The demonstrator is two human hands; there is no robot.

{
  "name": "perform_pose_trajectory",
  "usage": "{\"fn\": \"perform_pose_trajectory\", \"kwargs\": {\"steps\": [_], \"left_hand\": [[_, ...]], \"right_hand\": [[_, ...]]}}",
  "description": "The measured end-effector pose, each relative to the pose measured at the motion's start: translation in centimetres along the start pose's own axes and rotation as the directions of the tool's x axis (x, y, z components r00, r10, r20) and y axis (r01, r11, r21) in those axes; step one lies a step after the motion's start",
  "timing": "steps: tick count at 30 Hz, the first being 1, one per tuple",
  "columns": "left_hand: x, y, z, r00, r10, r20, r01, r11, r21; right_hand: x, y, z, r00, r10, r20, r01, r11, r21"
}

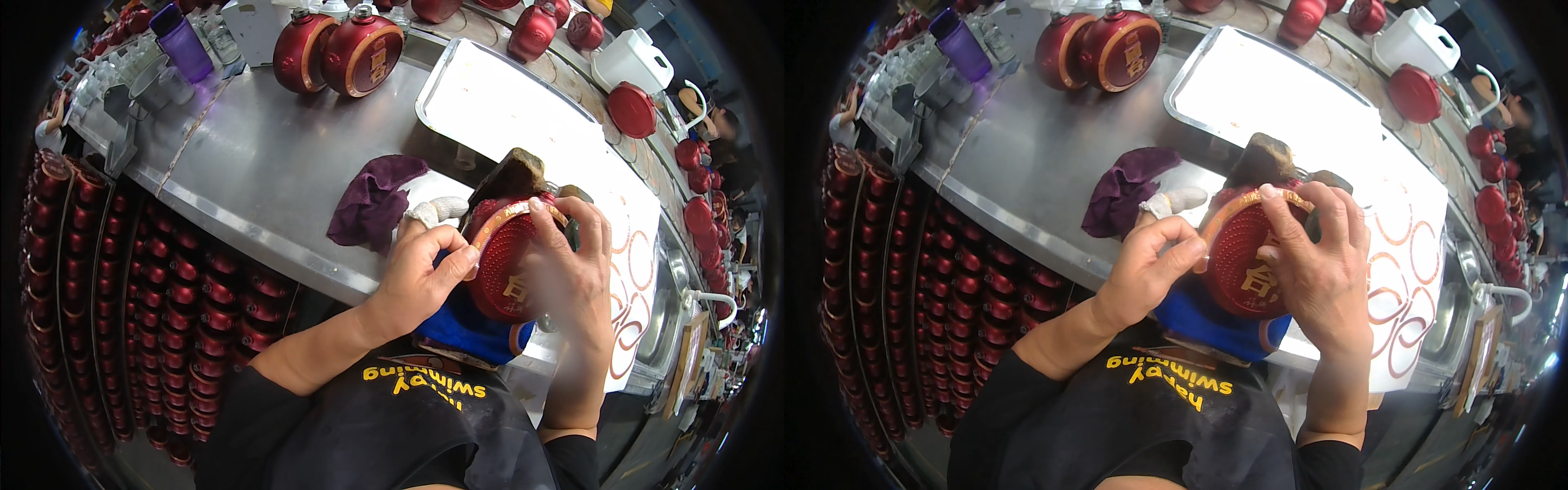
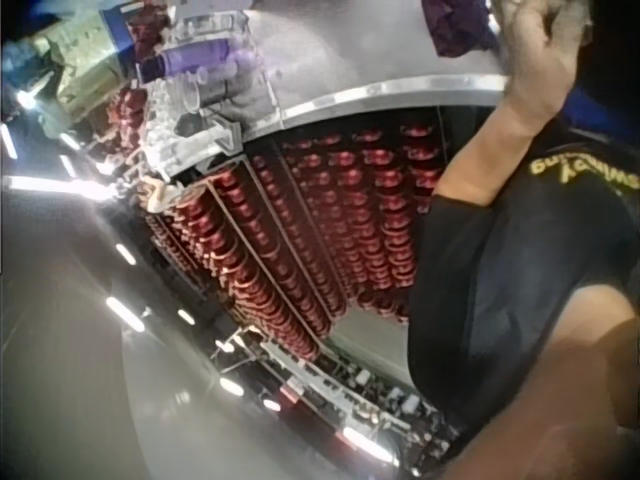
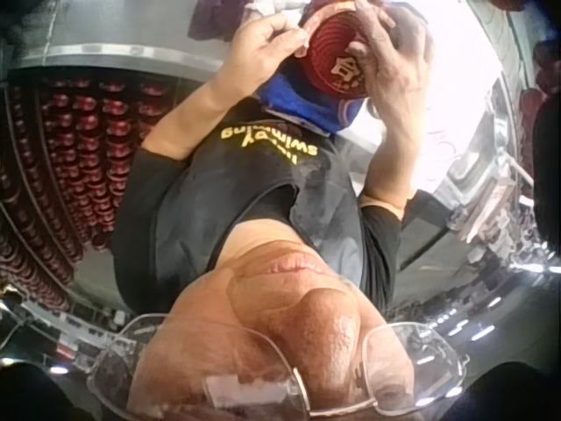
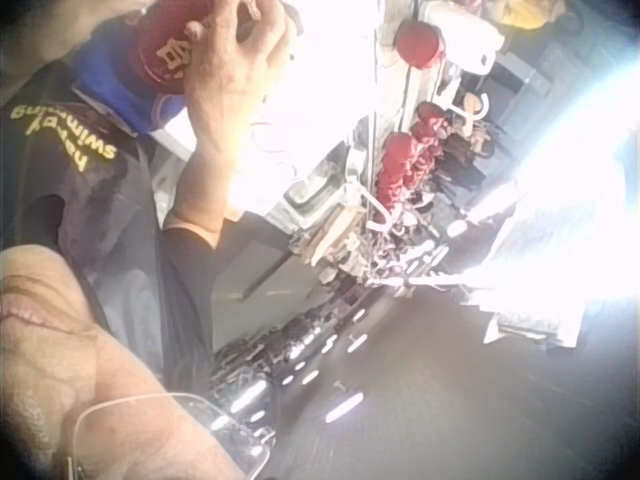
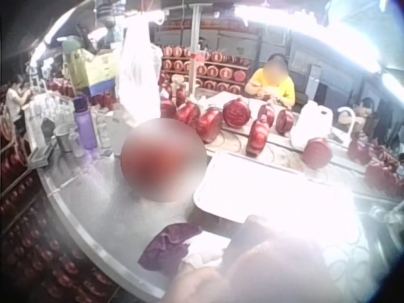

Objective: The person applies gold circular stickers to red spherical ornaments using a green plastic scraper to smooth them. They wipe the ornament surface with a white cloth, peel stickers from a sheet, place them on the ornament, and press them down. The person repeats this process on multiple ornaments.

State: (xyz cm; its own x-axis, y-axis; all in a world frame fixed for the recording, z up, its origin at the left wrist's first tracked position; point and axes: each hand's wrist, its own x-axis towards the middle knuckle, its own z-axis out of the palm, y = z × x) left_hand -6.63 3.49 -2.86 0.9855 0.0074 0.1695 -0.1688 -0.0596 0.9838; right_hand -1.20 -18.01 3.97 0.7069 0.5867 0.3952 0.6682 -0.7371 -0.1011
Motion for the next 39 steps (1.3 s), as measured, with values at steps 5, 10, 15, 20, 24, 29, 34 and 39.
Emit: {"fn": "perform_pose_trajectory", "kwargs": {"steps": [5,10,15,20,24,29,34,39], "left_hand": [[-0.3,-0.2,0.0,0.999,0.045,-0.001,-0.044,0.985,0.168],[-1.0,-0.4,0.4,0.989,0.135,-0.057,-0.112,0.947,0.302],[-1.5,-0.6,0.3,0.984,0.168,-0.064,-0.141,0.942,0.303],[-1.5,-0.8,0.4,0.99,0.131,-0.045,-0.121,0.976,0.184],[-1.4,-0.6,0.3,0.993,0.111,-0.043,-0.106,0.988,0.115],[-1.5,-0.3,0.0,0.996,-0.072,0.043,0.072,0.997,-0.006],[-1.7,-0.4,0.5,0.997,0.075,-0.019,-0.073,0.993,0.091],[-1.7,-1.3,0.4,0.986,0.16,-0.045,-0.143,0.955,0.258]], "right_hand": [[0.7,-0.8,-0.4,0.997,-0.04,0.067,0.043,0.998,-0.046],[0.8,-0.8,-0.1,0.997,-0.051,0.05,0.053,0.998,-0.031],[0.6,-0.5,0.2,0.998,-0.05,0.04,0.05,0.999,-0.017],[0.6,-0.5,0.3,0.998,-0.048,0.032,0.048,0.999,-0.018],[0.6,-0.4,0.3,0.998,-0.054,0.024,0.054,0.998,-0.012],[0.5,-0.4,0.3,0.998,-0.048,0.031,0.048,0.999,0.001],[0.5,-0.4,0.4,0.999,-0.05,0.02,0.05,0.999,-0.005],[0.6,-0.4,0.3,0.998,-0.055,0.016,0.054,0.998,0.011]]}}
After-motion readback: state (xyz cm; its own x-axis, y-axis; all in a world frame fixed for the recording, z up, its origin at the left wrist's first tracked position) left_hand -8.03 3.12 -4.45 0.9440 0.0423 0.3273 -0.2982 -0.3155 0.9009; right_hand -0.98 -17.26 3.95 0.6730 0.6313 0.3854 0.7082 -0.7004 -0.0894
